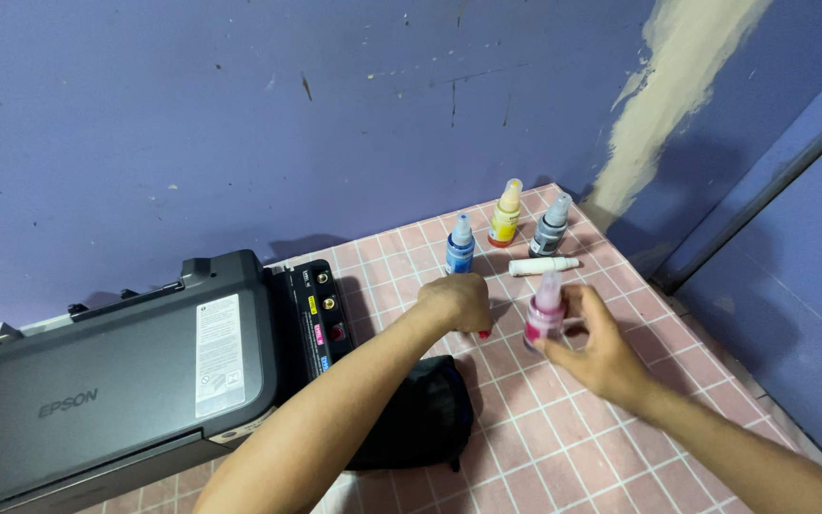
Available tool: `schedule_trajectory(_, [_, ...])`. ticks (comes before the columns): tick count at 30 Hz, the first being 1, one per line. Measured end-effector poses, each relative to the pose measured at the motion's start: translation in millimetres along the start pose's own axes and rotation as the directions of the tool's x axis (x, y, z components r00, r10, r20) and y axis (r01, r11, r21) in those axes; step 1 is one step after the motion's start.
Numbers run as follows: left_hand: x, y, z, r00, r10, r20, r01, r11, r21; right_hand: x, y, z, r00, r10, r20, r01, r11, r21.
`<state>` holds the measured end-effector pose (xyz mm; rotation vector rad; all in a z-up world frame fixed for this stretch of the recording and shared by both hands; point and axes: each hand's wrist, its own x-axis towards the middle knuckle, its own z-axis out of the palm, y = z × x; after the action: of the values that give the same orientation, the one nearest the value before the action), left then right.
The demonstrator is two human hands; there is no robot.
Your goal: The person refills the ink tanks of an Epson L120 printer using blue and magenta ink bottles. They open the caps, pour ink into the corresponding ports, and wipe the exterior with a black cloth.
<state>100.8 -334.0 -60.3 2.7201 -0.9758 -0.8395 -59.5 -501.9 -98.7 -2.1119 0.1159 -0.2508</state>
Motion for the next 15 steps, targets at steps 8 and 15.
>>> schedule_trajectory(8, [2,0,0,0.998,0.033,0.050,-0.031,0.999,-0.040,78,-12,14,0.989,-0.095,-0.113,0.094,0.995,-0.014])
schedule_trajectory(15, [-33,-3,-10,0.997,-0.033,-0.063,0.028,0.997,-0.077,111,-3,45,0.983,-0.143,-0.117,0.138,0.989,-0.053])
